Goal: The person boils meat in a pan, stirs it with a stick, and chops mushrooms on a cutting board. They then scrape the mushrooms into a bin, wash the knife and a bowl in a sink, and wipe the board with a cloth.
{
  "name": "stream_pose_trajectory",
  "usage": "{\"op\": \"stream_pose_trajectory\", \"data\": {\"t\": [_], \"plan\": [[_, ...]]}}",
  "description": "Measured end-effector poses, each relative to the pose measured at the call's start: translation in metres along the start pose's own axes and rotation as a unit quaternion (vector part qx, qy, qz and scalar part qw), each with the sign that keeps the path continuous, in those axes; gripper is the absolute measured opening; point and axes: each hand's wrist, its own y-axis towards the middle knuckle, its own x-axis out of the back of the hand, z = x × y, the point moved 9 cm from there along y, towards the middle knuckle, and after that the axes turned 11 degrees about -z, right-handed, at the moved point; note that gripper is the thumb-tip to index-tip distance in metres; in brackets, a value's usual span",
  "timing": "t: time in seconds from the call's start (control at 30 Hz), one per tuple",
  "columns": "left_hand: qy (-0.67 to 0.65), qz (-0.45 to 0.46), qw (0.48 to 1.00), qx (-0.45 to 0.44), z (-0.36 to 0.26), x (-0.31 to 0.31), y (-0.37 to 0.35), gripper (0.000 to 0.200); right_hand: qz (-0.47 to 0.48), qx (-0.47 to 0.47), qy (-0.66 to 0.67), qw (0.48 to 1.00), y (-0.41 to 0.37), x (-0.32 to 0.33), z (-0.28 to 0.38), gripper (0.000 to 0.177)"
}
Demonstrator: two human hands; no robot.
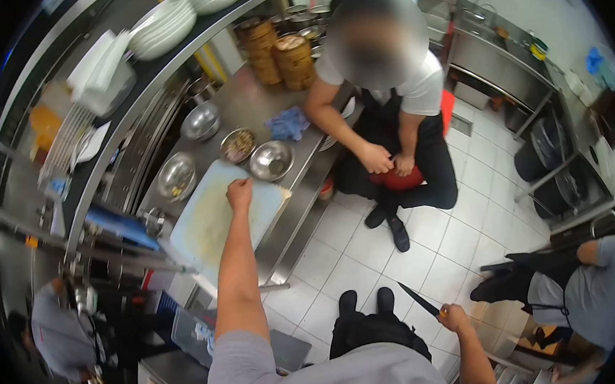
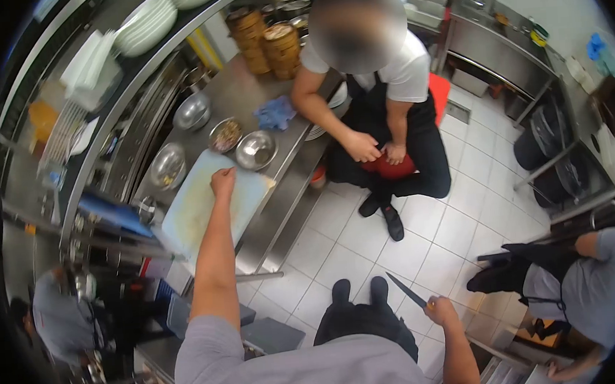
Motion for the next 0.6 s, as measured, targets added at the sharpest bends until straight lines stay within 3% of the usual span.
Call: {"op": "stream_pose_trajectory", "data": {"t": [0.03, 0.07, 0.1, 0.13, 0.17, 0.23, 0.27, 0.3, 0.37, 0.43, 0.5, 0.6], "plan": [[0.088, 0.0, 0.995, -0.057, 0.001, -0.02, 0.028, 0.03, -0.016, -0.032, 0.01, 0.999, -0.014, -0.002, -0.008, 0.034], [0.088, 0.004, 0.993, -0.085, 0.0, -0.03, 0.043, 0.03, -0.022, -0.041, 0.008, 0.999, -0.021, -0.007, -0.012, 0.034], [0.287, 0.011, 0.889, -0.357, 0.017, -0.082, 0.071, 0.03, -0.027, -0.062, 0.007, 0.998, -0.029, -0.017, -0.021, 0.034], [0.212, 0.001, 0.923, -0.321, 0.025, -0.09, 0.084, 0.032, -0.034, -0.093, 0.007, 0.995, -0.046, -0.026, -0.034, 0.034], [0.244, 0.031, 0.905, -0.347, 0.018, -0.097, 0.084, 0.036, -0.034, -0.125, 0.014, 0.992, -0.059, -0.032, -0.042, 0.034], [0.244, 0.095, 0.948, -0.181, 0.039, -0.113, 0.113, 0.044, -0.034, -0.174, 0.043, 0.983, -0.074, -0.033, -0.044, 0.034], [0.197, 0.052, 0.968, -0.143, 0.026, -0.097, 0.101, 0.042, -0.035, -0.188, 0.063, 0.98, -0.08, -0.033, -0.042, 0.034], [0.285, 0.09, 0.93, -0.213, 0.025, -0.112, 0.107, 0.041, -0.049, -0.211, 0.076, 0.973, -0.087, -0.031, -0.043, 0.035], [0.131, 0.076, 0.984, -0.094, 0.036, -0.103, 0.109, 0.039, -0.078, -0.238, 0.097, 0.963, -0.086, -0.022, -0.046, 0.036], [-0.045, 0.102, 0.988, 0.102, 0.031, -0.087, 0.084, 0.039, -0.104, -0.261, 0.108, 0.954, -0.074, -0.008, -0.054, 0.037], [-0.099, 0.071, 0.987, 0.106, 0.022, -0.071, 0.071, 0.042, -0.129, -0.283, 0.12, 0.943, -0.065, 0.005, -0.066, 0.038], [0.084, -0.037, 0.995, -0.033, 0.015, -0.022, 0.066, 0.047, -0.182, -0.306, 0.142, 0.924, -0.038, 0.034, -0.098, 0.039]]}}
